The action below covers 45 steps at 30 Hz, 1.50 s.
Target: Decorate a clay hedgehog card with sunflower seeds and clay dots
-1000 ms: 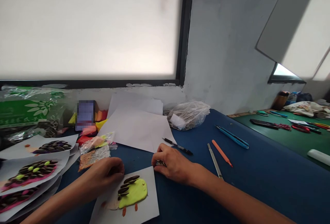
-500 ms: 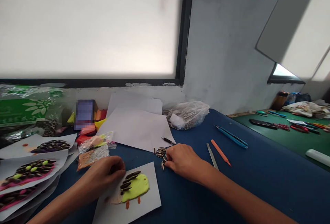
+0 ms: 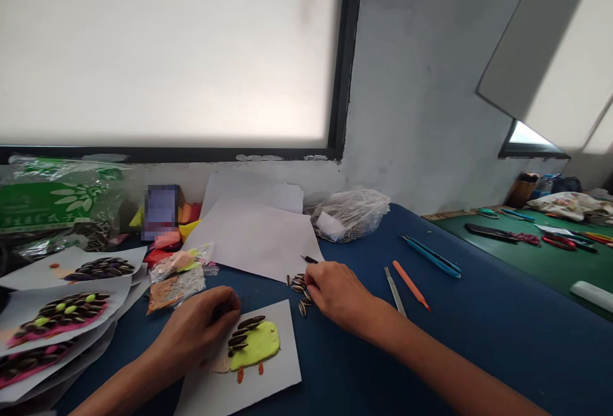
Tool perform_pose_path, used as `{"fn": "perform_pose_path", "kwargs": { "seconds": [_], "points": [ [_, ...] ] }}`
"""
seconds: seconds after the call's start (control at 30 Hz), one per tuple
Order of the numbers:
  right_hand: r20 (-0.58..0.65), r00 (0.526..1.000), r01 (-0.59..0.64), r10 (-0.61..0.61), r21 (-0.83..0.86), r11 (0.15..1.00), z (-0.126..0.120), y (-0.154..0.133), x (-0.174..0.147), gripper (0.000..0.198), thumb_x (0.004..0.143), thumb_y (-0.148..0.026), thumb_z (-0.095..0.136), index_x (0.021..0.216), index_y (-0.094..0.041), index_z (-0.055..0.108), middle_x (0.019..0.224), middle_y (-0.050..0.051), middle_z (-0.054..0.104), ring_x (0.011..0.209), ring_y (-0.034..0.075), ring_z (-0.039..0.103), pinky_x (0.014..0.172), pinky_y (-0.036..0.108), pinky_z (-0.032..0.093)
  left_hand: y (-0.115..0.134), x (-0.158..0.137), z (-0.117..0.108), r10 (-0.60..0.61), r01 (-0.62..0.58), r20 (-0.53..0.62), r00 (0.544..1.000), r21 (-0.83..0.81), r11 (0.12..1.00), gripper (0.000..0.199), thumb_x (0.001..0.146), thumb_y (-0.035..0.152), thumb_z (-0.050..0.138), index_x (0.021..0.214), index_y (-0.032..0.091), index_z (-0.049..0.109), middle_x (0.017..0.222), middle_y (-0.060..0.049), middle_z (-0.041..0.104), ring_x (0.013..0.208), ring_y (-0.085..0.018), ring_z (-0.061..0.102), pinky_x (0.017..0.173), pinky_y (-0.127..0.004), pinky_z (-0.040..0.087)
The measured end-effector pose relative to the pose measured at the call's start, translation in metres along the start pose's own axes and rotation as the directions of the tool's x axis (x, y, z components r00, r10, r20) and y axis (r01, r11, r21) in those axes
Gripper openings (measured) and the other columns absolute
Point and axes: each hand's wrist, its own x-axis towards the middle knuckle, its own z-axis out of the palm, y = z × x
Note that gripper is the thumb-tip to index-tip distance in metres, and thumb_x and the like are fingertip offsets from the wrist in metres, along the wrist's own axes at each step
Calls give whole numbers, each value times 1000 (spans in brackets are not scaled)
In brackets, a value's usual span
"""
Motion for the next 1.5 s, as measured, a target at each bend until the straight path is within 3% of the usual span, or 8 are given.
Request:
{"fn": "perform_pose_path", "kwargs": {
  "seconds": [0.1, 0.17, 0.43, 0.6, 0.73, 1.0, 1.23, 1.5],
  "points": [
    [-134, 991, 17, -8, 65, 998, 5, 5, 4, 12, 87, -14, 54, 87, -16, 65, 85, 5, 67, 75, 16, 60, 65, 25, 41, -1, 0, 2, 31, -31, -28, 999, -6, 999, 12, 80, 21, 47, 73, 21, 57, 72, 0, 64, 70, -18, 58, 61, -27, 35],
    [-158, 987, 24, -11, 79, 997, 6, 6, 3, 12, 87, -14, 54, 86, -16, 66, 84, 5, 65, 73, 16, 60, 64, 25, 41, -2, 0, 3, 39, -39, -33, 999, -21, 999, 13, 81, 22, 47, 74, 21, 58, 72, 0, 63, 69, -18, 57, 60, -27, 35],
    [68, 990, 118, -122, 58, 991, 5, 12, 0, 23, 85, -8, 56, 95, -20, 72, 97, 6, 63, 80, 17, 62, 69, 25, 46, -4, 0, 5, 44, -45, -62, 997, -14, 999, 13, 81, 21, 46, 74, 21, 57, 71, 0, 63, 67, -17, 56, 59, -26, 35],
    [37, 996, 86, -87, 28, 996, 10, 15, 2, 13, 84, -10, 59, 89, -18, 69, 96, 6, 63, 79, 17, 61, 67, 26, 46, -3, -1, 6, 74, -75, -83, 994, -10, 997, 14, 82, 23, 45, 73, 21, 55, 70, 0, 61, 67, -17, 56, 60, -27, 35],
    [-42, 995, 96, -92, 99, 990, 11, 12, 1, 13, 83, -7, 57, 87, -16, 65, 90, 5, 65, 78, 16, 60, 68, 25, 45, -4, -2, 6, 66, -69, -73, 995, -33, 997, 15, 82, 25, 45, 72, 21, 56, 70, 0, 61, 66, -17, 55, 59, -27, 35],
    [-206, 971, 179, -121, 291, 940, 12, -4, -5, 17, 88, -15, 52, 92, -17, 69, 86, 5, 67, 76, 16, 61, 66, 26, 46, -4, 0, 3, 37, -40, -57, 998, -52, 998, 12, 80, 23, 49, 75, 21, 59, 72, 0, 62, 67, -17, 55, 60, -27, 36],
    [-181, 969, 228, -166, 413, 882, 21, -29, -12, 15, 85, -12, 58, 83, -16, 72, 76, 3, 67, 69, 14, 60, 61, 24, 44, -6, 1, 6, 46, -52, -78, 996, -70, 996, 12, 80, 22, 49, 75, 21, 60, 70, 1, 62, 64, -15, 54, 59, -25, 35],
    [-289, 903, 417, -318, 410, 812, 36, -55, -12, 13, 84, -11, 59, 85, -17, 70, 75, 1, 63, 67, 12, 58, 63, 21, 43, -9, 2, 6, 63, -71, -96, 993, -82, 994, 11, 78, 21, 51, 74, 21, 61, 70, 1, 62, 65, -15, 55, 59, -25, 35]
  ]
}}
